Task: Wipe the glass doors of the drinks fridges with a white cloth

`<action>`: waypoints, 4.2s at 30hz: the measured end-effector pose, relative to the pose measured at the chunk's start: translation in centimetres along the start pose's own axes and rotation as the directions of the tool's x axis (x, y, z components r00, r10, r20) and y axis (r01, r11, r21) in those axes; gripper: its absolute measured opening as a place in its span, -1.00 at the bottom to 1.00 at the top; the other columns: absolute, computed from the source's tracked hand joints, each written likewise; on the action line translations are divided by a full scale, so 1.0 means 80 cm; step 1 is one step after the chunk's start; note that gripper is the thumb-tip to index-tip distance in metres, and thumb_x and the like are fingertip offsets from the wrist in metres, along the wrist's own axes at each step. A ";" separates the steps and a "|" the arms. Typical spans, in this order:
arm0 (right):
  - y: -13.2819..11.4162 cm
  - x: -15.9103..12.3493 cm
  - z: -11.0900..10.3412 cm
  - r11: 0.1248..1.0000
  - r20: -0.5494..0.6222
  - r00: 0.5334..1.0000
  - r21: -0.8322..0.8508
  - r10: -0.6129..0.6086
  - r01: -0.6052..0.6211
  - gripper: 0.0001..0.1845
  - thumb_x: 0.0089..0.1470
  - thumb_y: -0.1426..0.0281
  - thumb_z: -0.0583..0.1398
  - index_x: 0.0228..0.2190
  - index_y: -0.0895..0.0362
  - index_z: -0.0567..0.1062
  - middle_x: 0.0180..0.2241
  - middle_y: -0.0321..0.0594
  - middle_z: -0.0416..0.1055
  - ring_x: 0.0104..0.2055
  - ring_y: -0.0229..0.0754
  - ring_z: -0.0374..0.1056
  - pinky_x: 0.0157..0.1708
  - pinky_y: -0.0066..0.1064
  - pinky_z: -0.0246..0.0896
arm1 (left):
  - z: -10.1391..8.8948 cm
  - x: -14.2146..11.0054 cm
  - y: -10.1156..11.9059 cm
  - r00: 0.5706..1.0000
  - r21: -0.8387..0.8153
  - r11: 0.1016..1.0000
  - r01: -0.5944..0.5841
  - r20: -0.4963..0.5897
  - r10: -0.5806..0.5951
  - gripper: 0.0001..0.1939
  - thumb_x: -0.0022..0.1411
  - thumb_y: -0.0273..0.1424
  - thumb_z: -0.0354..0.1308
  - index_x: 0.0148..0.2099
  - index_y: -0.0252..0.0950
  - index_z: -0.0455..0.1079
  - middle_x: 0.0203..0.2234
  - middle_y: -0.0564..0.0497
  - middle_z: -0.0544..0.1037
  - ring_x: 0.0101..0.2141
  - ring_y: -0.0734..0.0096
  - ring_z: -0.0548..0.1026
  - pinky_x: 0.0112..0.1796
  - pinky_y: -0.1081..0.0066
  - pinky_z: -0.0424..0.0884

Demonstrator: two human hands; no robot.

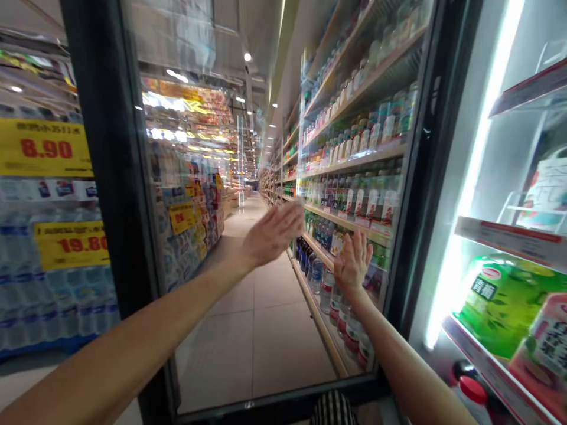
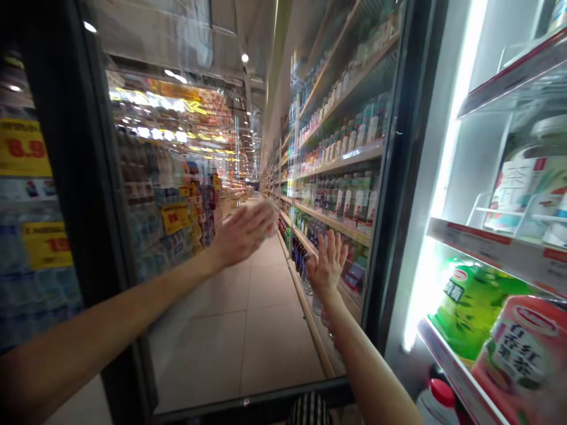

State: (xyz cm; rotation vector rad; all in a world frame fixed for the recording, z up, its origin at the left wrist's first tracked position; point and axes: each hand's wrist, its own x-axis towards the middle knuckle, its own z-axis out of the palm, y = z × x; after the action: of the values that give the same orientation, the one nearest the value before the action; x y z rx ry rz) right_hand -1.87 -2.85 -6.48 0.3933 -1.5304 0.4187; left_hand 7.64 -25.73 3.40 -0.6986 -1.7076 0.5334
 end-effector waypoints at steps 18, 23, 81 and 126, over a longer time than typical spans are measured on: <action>-0.187 0.067 0.010 0.976 0.170 0.971 0.168 -0.169 0.141 -0.53 0.10 0.15 0.06 0.07 -0.13 0.24 0.23 -0.23 -0.01 0.32 0.02 -0.35 0.20 0.07 -0.33 | -0.020 -0.081 -0.012 0.859 -0.088 0.855 0.510 0.011 -0.512 -0.39 0.27 -0.21 -0.15 0.30 -0.18 -0.20 0.28 0.09 -0.18 0.26 0.29 -0.17 0.24 0.14 -0.24; -0.063 0.074 -0.008 0.997 0.099 0.993 0.063 -0.060 0.054 -0.64 0.13 0.36 0.01 -0.04 -0.05 0.38 0.21 -0.23 0.04 0.29 -0.04 -0.17 0.19 0.10 -0.33 | -0.005 -0.090 -0.004 0.868 -0.054 0.867 0.495 -0.012 -0.496 -0.35 0.24 -0.18 -0.08 0.28 -0.37 -0.10 0.27 -0.06 -0.12 0.25 0.13 -0.12 0.21 0.03 -0.22; -0.018 -0.122 -0.039 0.884 0.063 0.885 -0.109 0.462 -0.454 -0.46 0.12 0.40 -0.04 0.15 0.20 0.15 0.22 0.16 -0.03 0.28 0.13 -0.17 0.10 0.24 -0.17 | 0.010 -0.176 0.105 0.884 -0.044 0.883 0.467 0.044 -0.465 -0.28 0.16 -0.40 0.05 0.31 -0.30 -0.18 0.19 -0.22 0.12 0.24 0.22 -0.10 0.19 0.09 -0.19; -0.114 -0.105 -0.030 0.991 0.254 0.967 0.127 0.006 -0.039 -0.50 0.09 0.46 0.02 0.10 0.14 0.25 0.23 0.00 0.00 0.31 0.03 -0.26 0.19 0.11 -0.27 | 0.007 -0.184 0.118 0.845 -0.076 0.844 0.532 0.113 -0.523 -0.33 0.20 -0.39 0.00 0.30 -0.29 -0.14 0.19 -0.20 0.12 0.24 0.17 -0.09 0.19 0.06 -0.17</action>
State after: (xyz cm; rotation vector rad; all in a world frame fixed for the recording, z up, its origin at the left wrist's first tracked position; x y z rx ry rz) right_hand 4.72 -9.73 -14.79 0.5489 -1.7622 0.5032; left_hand 11.14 -29.18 -13.42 -0.2480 -1.9230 0.0845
